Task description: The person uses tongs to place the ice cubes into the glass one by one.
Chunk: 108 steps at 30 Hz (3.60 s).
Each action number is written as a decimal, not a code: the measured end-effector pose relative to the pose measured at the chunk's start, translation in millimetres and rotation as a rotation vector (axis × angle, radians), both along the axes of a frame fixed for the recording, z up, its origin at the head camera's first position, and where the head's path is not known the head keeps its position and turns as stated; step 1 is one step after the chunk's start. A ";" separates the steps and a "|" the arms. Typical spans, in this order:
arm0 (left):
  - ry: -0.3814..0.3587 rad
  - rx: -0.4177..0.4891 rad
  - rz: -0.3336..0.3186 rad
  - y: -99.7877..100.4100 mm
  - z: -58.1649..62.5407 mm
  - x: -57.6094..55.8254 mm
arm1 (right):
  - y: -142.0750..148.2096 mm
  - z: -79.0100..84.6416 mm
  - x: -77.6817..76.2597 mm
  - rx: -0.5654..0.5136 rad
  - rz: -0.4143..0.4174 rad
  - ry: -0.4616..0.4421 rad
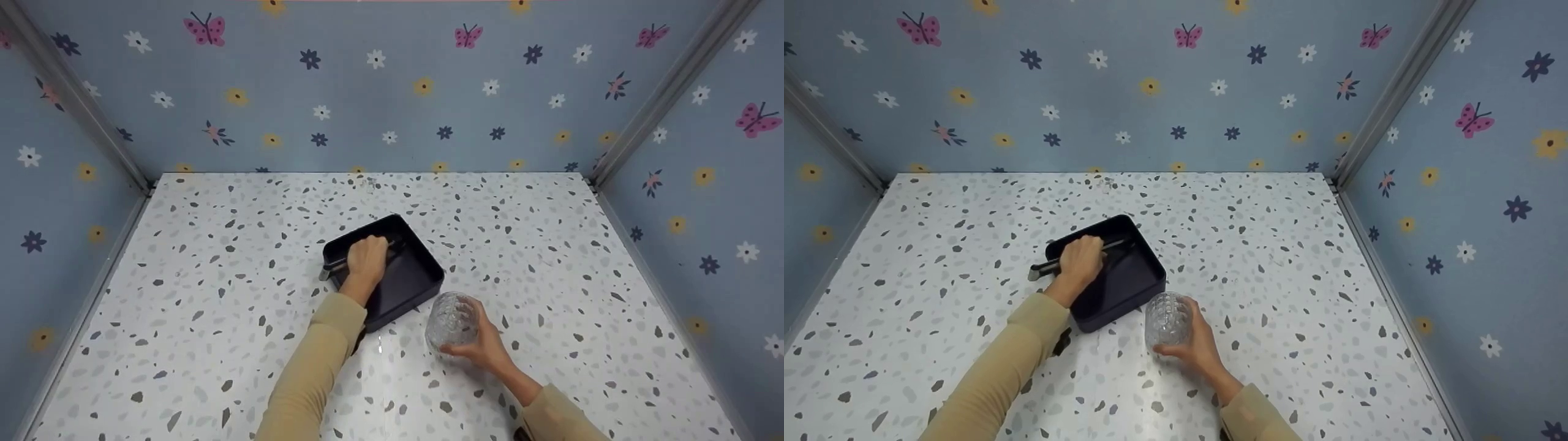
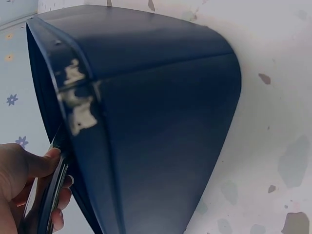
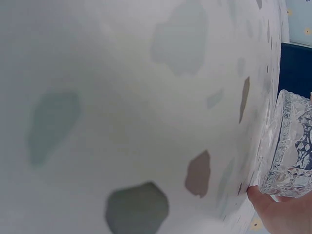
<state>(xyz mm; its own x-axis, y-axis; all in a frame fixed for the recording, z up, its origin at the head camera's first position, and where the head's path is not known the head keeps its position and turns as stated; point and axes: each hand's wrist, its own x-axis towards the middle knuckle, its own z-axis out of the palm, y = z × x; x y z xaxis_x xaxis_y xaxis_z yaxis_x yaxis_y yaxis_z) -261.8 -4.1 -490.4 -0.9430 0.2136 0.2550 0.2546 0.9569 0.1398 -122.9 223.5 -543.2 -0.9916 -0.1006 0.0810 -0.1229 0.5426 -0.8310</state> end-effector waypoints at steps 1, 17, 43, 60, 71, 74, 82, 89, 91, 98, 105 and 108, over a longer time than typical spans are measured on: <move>0.004 0.000 0.002 -0.4 0.6 0.4 | 0.0 -0.3 -0.2 0.002 -0.001 -0.002; 0.004 0.068 -0.002 -6.4 19.4 11.6 | -0.7 0.5 -0.2 0.017 -0.024 -0.029; 0.112 0.220 -0.057 -11.0 45.6 48.2 | -0.8 1.6 -0.1 -0.022 0.000 0.002; 0.151 0.192 -0.166 -5.3 64.7 79.9 | -5.8 13.9 4.0 -0.050 -0.004 -0.026; 0.163 0.189 -0.238 0.1 71.7 97.8 | 0.2 -1.1 0.5 -0.037 -0.008 -0.014; 0.183 0.183 -0.254 1.4 72.4 101.9 | -1.1 2.7 1.3 -0.025 -0.009 -0.015; 0.204 0.159 -0.281 4.4 75.5 113.9 | -13.2 34.6 11.4 -0.086 0.008 -0.001; 0.226 0.144 -0.309 5.0 75.8 121.4 | -2.0 3.9 0.7 -0.069 0.026 0.023; 0.224 0.142 -0.316 4.9 76.2 123.1 | -0.1 -0.8 -0.9 -0.068 0.024 0.024; 0.212 0.138 -0.333 4.9 76.4 127.8 | -0.2 -1.0 -0.5 -0.065 0.014 0.032; 0.186 0.171 -0.340 5.0 76.8 130.1 | -0.8 -2.5 -1.1 -0.031 0.001 0.036; 0.162 0.183 -0.335 5.1 76.1 130.7 | -1.0 -2.1 -0.3 -0.025 0.002 0.026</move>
